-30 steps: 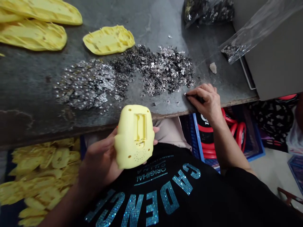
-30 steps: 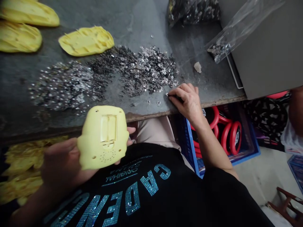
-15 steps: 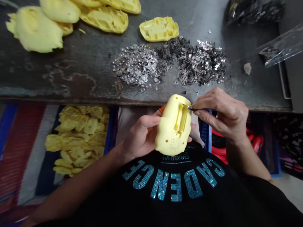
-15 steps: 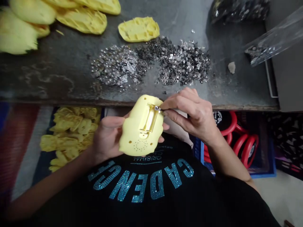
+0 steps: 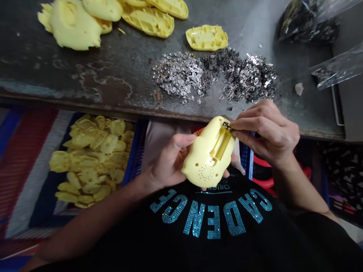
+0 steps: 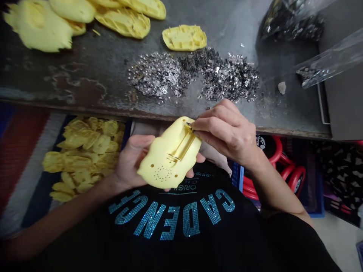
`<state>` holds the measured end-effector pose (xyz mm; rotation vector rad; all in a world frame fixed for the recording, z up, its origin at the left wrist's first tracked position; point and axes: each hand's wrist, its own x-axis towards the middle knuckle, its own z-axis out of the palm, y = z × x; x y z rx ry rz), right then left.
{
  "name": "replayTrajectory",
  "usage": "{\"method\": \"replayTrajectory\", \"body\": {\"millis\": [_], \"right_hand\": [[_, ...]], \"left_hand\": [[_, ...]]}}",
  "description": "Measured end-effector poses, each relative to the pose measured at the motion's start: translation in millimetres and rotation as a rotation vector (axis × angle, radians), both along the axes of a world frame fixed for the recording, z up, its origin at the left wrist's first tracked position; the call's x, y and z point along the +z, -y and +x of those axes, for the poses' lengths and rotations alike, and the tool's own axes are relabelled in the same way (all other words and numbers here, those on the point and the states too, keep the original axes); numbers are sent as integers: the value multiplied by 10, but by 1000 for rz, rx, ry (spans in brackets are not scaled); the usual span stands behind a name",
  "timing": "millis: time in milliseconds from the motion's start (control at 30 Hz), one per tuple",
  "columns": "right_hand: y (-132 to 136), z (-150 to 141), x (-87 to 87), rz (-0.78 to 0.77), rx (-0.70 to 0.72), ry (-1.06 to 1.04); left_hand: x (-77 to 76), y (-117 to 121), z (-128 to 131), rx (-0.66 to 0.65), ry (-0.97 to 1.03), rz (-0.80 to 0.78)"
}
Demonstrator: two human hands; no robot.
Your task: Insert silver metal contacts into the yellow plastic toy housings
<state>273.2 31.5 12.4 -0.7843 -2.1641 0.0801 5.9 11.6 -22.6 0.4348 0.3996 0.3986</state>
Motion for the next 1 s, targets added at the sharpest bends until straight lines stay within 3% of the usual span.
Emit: {"method": "replayTrajectory", "body": {"millis": [267,533,800,900,1000], "right_hand": [[111,123,-66,-113,-67,86],[189,139,-129,-26,-56,62],[259,129,-128,-30,-136,6],[263,117,-68,-131,-125,-45],[218,130,9,-423,-72,-143]], "left_hand": [[49,17,85,25,-23,-3],[53,26,128,53,36,-12],[72,41,140,55,46,-15],[104,65,181,81,57,17],[126,119,214,204,26,72]]}}
